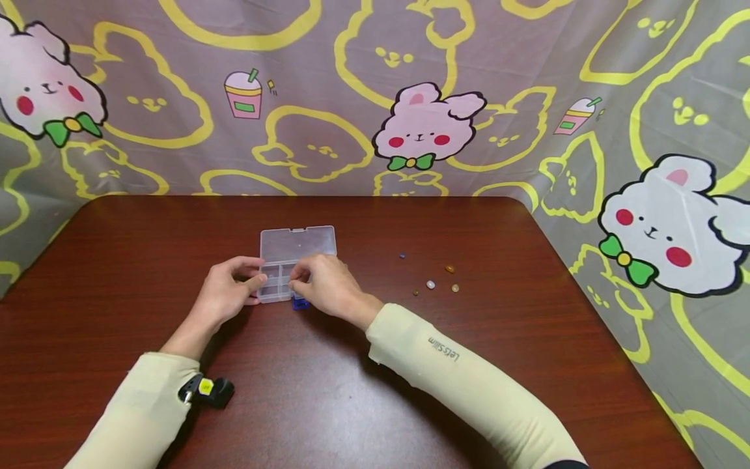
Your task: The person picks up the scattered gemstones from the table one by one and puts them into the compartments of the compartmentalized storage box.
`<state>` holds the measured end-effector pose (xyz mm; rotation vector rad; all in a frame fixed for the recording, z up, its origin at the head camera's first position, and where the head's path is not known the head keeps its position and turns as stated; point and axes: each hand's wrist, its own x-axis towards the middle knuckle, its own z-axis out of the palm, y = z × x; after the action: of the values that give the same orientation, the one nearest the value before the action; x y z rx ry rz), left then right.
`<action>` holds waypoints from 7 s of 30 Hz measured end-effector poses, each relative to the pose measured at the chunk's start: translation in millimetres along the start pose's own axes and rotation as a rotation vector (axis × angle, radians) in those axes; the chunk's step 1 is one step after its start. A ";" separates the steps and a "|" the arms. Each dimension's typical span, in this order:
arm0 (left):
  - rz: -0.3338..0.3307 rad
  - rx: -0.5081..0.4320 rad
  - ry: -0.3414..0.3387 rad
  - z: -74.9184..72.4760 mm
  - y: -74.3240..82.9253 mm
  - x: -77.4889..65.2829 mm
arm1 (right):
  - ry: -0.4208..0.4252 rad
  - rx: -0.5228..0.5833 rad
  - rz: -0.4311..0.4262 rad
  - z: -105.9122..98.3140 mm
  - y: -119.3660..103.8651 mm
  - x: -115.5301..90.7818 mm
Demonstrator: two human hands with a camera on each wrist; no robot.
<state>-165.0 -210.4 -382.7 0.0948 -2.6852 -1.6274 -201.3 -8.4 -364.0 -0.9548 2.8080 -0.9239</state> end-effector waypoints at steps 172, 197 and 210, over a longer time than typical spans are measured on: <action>0.003 0.014 0.012 2.8 -1.0 -3.9 | 0.051 0.098 0.374 -124.2 172.5 -156.4; 0.022 -0.012 0.015 4.7 0.2 -2.6 | 0.034 0.265 0.479 -125.6 167.2 -156.4; 0.019 -0.005 0.021 4.9 -1.4 -1.5 | 0.019 0.347 0.446 -117.5 155.2 -147.9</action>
<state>-163.6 -206.6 -386.1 0.0848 -2.6583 -1.6186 -191.3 235.7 -374.8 -0.2635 2.5766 -1.2789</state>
